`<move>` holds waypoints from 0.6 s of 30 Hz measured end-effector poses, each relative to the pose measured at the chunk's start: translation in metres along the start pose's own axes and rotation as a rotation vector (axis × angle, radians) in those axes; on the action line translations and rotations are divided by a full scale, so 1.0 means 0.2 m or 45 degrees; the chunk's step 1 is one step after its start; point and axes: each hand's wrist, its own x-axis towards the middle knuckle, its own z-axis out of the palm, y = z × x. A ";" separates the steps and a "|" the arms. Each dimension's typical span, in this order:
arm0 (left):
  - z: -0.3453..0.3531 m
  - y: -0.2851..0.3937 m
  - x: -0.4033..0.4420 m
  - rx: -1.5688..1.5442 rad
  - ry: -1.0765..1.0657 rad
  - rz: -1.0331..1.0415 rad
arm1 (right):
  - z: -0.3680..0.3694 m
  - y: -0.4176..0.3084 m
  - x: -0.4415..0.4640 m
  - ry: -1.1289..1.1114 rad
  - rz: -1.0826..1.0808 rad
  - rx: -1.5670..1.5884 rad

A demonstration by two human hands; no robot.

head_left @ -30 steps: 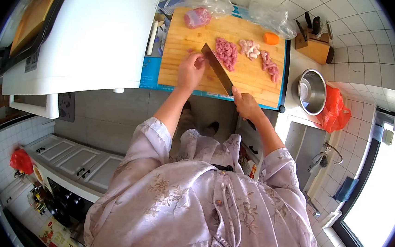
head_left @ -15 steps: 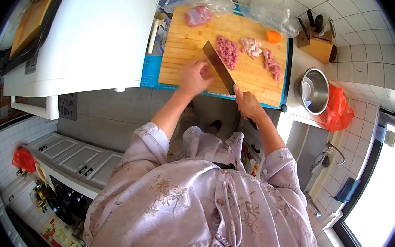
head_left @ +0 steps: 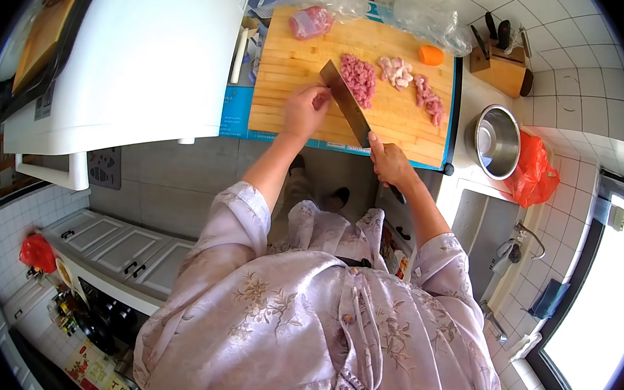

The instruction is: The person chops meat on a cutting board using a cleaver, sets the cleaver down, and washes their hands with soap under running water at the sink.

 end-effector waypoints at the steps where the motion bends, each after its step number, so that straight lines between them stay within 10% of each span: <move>1: 0.00 0.00 -0.01 0.030 0.014 0.074 | 0.01 0.01 0.01 -0.005 -0.007 0.018; 18: -0.03 0.00 -0.03 0.061 0.027 0.072 | 0.02 -0.06 -0.07 0.085 -0.151 -0.225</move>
